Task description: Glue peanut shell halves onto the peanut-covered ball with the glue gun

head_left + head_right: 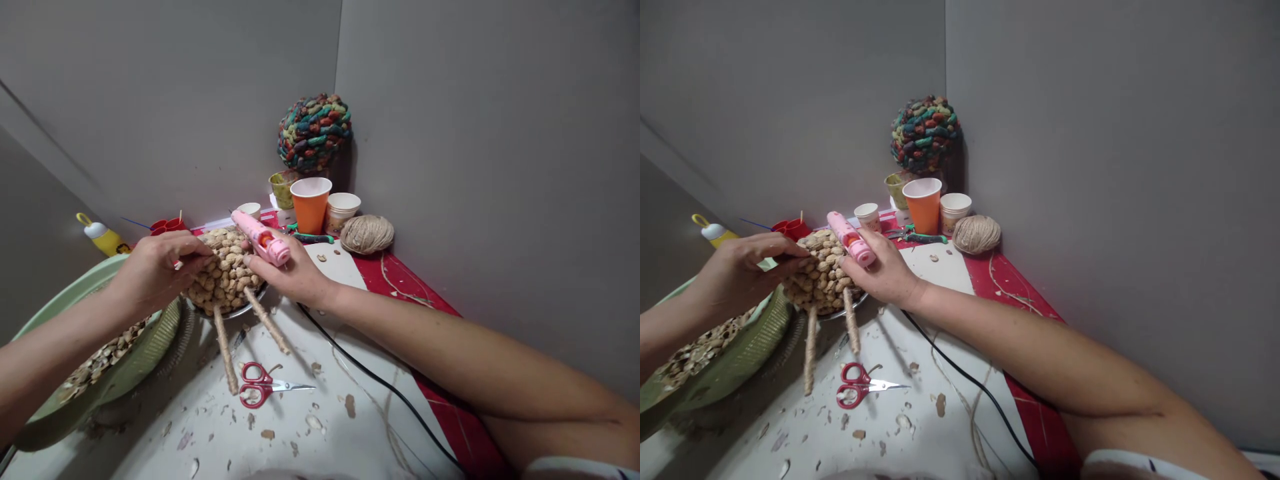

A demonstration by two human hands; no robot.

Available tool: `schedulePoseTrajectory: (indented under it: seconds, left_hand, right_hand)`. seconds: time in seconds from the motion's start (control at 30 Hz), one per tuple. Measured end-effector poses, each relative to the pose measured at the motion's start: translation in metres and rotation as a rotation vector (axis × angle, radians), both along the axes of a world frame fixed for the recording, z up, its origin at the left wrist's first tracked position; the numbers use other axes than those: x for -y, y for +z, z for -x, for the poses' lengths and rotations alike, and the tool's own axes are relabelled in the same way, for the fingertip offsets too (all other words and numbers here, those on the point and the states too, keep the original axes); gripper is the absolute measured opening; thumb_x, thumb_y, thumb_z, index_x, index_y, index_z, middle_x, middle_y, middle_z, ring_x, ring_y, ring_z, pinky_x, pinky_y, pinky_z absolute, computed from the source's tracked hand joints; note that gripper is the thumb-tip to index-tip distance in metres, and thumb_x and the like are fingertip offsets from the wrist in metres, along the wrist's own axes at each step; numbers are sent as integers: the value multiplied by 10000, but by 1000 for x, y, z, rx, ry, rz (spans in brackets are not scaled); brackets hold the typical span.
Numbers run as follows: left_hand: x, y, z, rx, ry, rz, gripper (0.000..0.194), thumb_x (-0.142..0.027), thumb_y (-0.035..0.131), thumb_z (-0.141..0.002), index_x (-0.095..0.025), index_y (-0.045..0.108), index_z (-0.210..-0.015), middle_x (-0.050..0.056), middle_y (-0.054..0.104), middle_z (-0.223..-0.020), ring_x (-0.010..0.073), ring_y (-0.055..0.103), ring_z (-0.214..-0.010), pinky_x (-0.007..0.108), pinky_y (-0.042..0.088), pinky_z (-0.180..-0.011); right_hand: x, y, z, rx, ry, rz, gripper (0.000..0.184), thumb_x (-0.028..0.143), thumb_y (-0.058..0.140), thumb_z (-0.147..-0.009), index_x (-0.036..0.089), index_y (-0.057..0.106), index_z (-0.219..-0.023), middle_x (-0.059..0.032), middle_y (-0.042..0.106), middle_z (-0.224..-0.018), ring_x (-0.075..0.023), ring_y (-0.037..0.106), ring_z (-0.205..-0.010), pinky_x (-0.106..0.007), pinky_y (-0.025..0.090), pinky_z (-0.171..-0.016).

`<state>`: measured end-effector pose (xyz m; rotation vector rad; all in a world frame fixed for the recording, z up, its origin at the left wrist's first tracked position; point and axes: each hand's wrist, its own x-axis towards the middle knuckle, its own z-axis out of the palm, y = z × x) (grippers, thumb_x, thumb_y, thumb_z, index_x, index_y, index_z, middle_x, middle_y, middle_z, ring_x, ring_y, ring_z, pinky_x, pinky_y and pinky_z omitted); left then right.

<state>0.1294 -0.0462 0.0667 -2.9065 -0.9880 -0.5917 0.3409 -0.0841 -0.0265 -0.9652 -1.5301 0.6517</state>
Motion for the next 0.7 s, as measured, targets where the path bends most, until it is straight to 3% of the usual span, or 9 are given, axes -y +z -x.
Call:
schedulePoseTrajectory:
  seconds: [0.37,0.53,0.7]
  left_hand:
    - [-16,-9,12,95,71,65,125,-314,612,-828,-258,724,-824,17,732,-784,184,652,-687,301,509,-703]
    - [-25,-10,15,271,173,280,142,-358,692,-755,-226,734,-788,41,732,-764,202,654,-700,319,521,-675]
    - [-27,-6,14,402,272,504,164,-294,742,-673,-194,775,-799,35,760,-756,166,642,-653,326,539,-672]
  right_hand:
    - [2,-3,3,-5,21,7,161,269,633,-807,187,605,-943,-66,654,-961,-207,592,-914,-399,525,-881]
    - [3,-4,4,-12,38,2,174,279,628,-805,181,610,-947,-66,660,-961,-201,596,-904,-387,523,-870]
    - [5,-2,2,-85,33,25,172,300,608,-814,177,596,-934,-60,660,-954,-189,600,-881,-384,526,-860]
